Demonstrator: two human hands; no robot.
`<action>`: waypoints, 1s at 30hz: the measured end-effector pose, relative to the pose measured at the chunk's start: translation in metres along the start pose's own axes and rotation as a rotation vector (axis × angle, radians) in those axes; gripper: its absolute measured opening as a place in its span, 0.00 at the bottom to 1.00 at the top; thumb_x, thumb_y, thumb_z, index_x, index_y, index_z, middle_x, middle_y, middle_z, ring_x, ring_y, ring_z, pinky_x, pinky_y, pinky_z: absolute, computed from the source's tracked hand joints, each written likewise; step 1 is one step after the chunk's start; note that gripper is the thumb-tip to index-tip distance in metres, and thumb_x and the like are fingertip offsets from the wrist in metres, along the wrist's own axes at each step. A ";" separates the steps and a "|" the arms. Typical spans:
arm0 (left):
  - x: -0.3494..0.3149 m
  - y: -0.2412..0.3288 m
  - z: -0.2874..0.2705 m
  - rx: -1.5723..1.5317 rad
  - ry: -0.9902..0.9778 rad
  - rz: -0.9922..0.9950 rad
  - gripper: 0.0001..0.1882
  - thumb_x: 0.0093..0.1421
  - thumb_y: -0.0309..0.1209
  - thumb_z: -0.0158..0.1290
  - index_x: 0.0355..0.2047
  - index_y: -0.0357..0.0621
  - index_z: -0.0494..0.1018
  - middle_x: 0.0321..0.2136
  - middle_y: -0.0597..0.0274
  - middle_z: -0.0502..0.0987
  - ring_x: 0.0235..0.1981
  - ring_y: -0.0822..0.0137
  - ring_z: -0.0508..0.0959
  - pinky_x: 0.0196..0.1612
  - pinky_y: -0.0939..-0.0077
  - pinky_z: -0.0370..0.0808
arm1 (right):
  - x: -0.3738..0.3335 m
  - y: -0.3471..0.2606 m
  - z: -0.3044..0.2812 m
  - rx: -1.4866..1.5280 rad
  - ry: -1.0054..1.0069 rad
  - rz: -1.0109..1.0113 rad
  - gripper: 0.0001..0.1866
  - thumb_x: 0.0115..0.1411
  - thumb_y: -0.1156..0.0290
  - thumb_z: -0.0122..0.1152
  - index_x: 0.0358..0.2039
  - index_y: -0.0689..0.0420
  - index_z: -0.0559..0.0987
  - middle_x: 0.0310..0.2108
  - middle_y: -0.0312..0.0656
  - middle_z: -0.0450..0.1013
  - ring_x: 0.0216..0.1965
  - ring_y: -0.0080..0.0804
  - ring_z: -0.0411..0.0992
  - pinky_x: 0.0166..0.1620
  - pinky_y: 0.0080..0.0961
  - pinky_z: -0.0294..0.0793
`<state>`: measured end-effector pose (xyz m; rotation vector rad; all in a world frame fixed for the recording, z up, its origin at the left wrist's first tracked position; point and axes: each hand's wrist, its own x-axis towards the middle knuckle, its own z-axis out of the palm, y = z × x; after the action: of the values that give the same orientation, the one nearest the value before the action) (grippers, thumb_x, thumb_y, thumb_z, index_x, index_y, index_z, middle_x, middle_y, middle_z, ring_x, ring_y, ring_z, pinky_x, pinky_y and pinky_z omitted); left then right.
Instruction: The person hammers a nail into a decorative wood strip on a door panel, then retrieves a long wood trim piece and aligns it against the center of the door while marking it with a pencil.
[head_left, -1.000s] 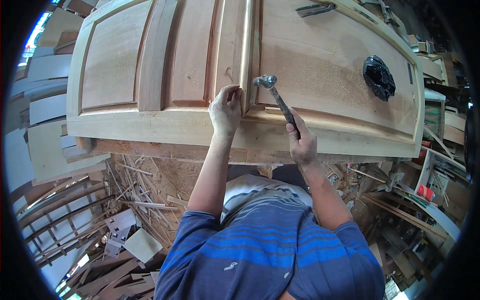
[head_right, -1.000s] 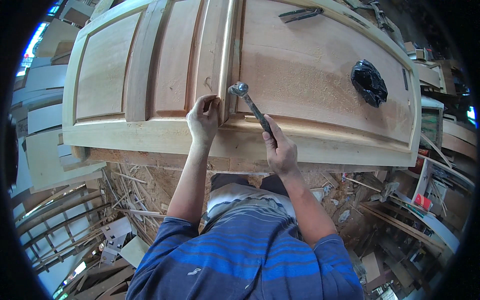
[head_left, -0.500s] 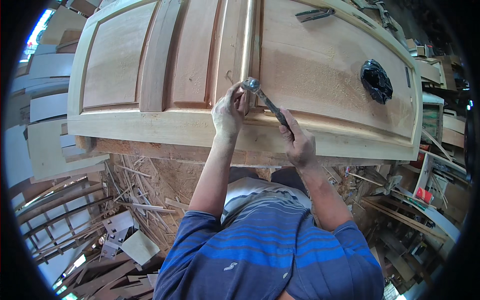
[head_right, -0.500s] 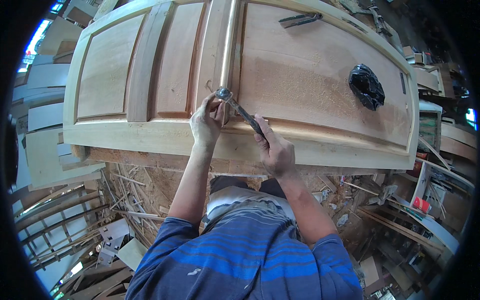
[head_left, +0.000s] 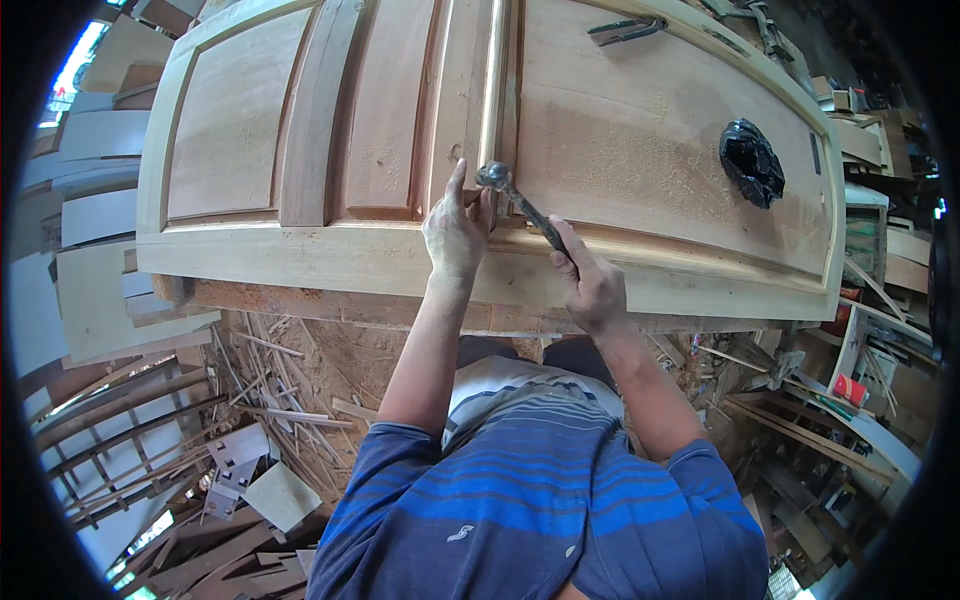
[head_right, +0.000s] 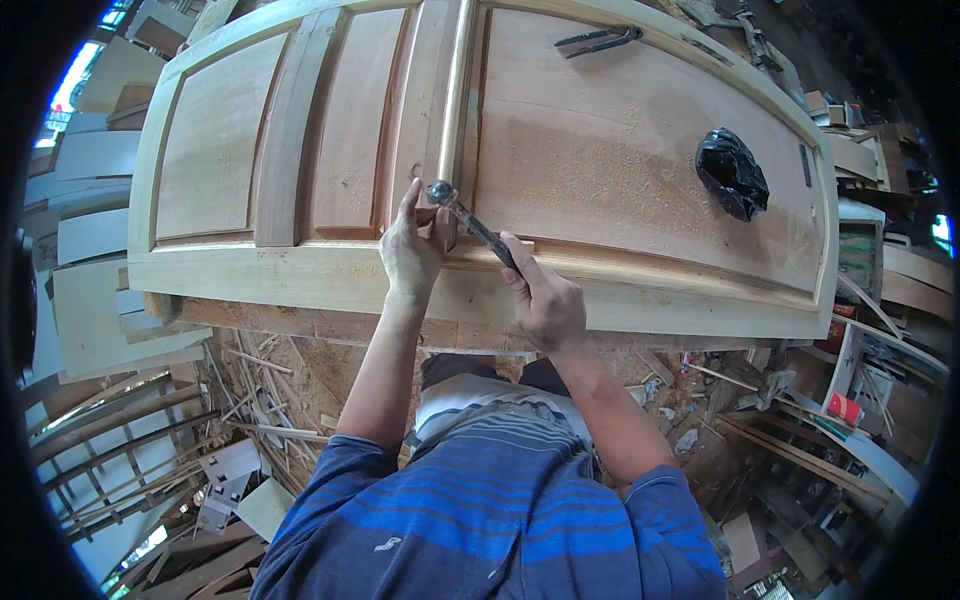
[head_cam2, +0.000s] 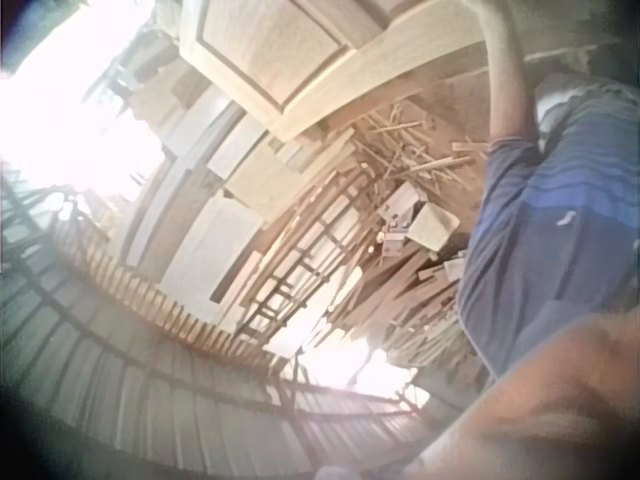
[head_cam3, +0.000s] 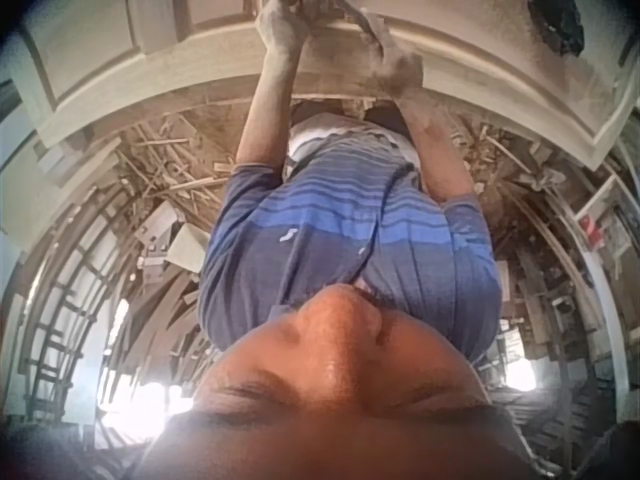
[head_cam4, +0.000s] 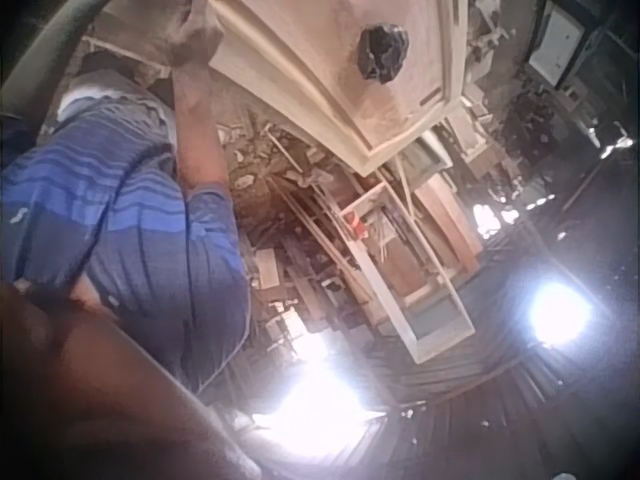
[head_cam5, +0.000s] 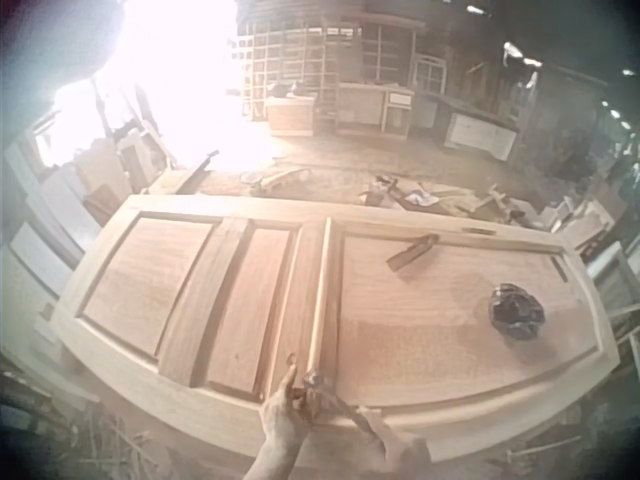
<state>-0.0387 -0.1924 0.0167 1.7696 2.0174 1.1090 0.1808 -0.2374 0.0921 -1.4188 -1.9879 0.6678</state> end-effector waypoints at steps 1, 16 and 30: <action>0.000 0.000 0.000 0.048 -0.016 -0.010 0.35 0.65 0.30 0.64 0.70 0.43 0.65 0.29 0.60 0.85 0.30 0.58 0.86 0.35 0.62 0.81 | 0.001 0.001 0.000 -0.111 -0.076 0.033 0.26 0.72 0.68 0.63 0.70 0.46 0.74 0.33 0.49 0.82 0.30 0.46 0.83 0.32 0.43 0.79; 0.001 -0.002 0.002 -0.022 0.002 0.018 0.37 0.64 0.30 0.65 0.71 0.48 0.65 0.30 0.61 0.85 0.30 0.60 0.85 0.36 0.62 0.81 | 0.006 -0.013 -0.007 0.026 0.064 -0.054 0.25 0.75 0.61 0.57 0.70 0.45 0.73 0.25 0.47 0.79 0.25 0.48 0.80 0.28 0.45 0.77; -0.003 0.000 -0.002 0.007 0.000 0.013 0.37 0.64 0.30 0.64 0.71 0.48 0.64 0.28 0.63 0.83 0.29 0.59 0.84 0.36 0.61 0.81 | 0.005 -0.009 -0.009 -0.162 -0.117 0.058 0.25 0.74 0.62 0.58 0.70 0.44 0.73 0.27 0.49 0.79 0.27 0.49 0.81 0.31 0.47 0.77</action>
<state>-0.0395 -0.1965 0.0171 1.7884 2.0147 1.1072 0.1801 -0.2345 0.1057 -1.5699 -2.1399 0.6407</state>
